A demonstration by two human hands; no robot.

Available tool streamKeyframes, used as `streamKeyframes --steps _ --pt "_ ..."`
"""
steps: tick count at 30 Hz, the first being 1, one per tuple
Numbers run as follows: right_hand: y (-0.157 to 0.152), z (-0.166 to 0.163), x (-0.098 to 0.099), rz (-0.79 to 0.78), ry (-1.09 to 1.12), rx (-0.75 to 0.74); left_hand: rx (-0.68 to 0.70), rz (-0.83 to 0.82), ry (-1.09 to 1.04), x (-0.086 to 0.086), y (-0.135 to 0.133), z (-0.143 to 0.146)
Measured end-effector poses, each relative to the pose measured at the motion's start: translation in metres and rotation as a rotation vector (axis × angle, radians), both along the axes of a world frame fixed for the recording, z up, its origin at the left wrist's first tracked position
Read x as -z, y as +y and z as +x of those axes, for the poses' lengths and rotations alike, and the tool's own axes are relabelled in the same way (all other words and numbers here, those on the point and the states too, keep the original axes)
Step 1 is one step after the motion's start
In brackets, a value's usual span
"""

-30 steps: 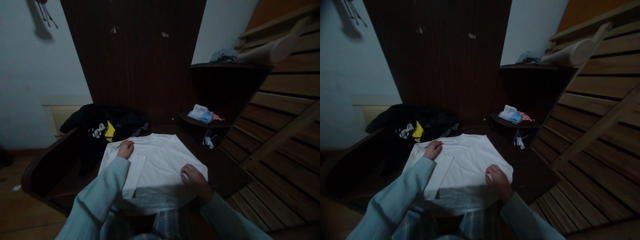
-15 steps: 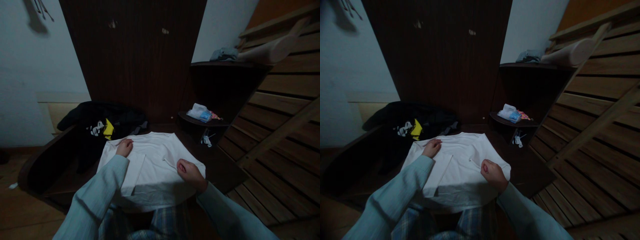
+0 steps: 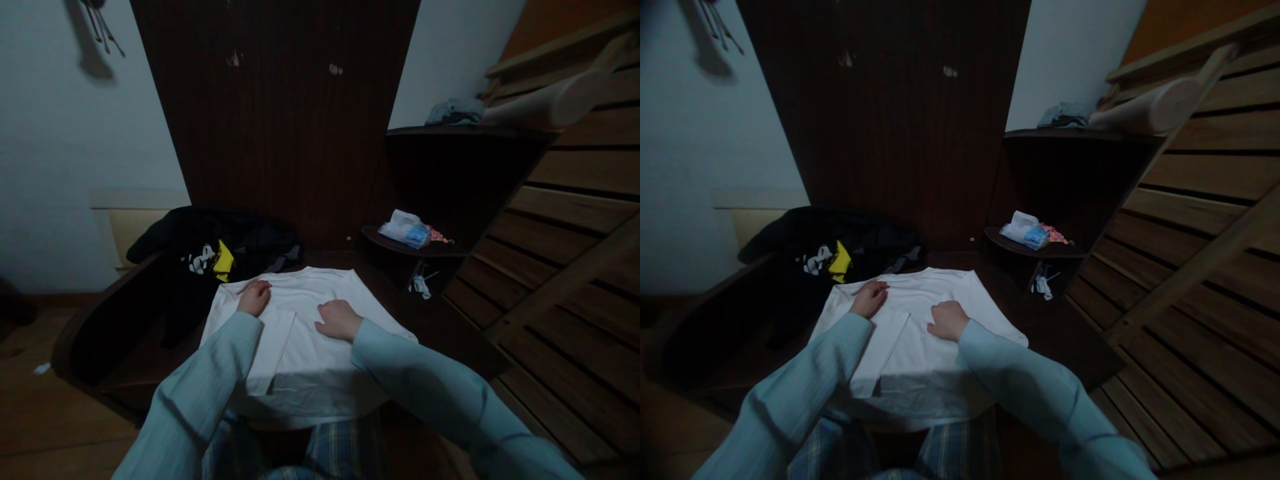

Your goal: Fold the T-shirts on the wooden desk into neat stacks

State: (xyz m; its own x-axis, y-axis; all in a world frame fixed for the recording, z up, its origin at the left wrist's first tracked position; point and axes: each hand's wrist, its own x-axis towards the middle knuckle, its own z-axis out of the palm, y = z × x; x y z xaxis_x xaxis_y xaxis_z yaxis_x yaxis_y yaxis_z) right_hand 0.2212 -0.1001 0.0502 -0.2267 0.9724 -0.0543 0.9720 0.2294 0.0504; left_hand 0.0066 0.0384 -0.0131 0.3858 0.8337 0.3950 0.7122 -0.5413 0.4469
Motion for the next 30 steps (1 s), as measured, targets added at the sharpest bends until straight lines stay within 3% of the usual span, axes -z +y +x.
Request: streamKeyframes --steps 6,12,17,21,26,30 --pt "0.012 -0.007 0.011 0.003 -0.037 0.068 -0.015 0.001 -0.015 0.000 0.000 0.001" --pt "0.021 -0.006 0.013 0.093 0.102 0.099 -0.015 -0.009 -0.040 0.000 -0.002 0.002" --pt "0.035 0.006 0.018 -0.009 0.428 -0.040 -0.008 0.002 -0.058 0.003 0.000 0.002" --pt "0.048 0.010 0.029 0.112 0.728 0.004 -0.010 0.018 -0.064 0.004 0.000 0.002" --pt "0.052 0.005 0.050 0.217 0.580 0.027 -0.015 0.020 -0.046 0.001 -0.003 0.002" --pt "0.048 0.003 0.052 0.240 0.468 -0.022 -0.023 0.012 -0.002 -0.003 -0.007 0.002"
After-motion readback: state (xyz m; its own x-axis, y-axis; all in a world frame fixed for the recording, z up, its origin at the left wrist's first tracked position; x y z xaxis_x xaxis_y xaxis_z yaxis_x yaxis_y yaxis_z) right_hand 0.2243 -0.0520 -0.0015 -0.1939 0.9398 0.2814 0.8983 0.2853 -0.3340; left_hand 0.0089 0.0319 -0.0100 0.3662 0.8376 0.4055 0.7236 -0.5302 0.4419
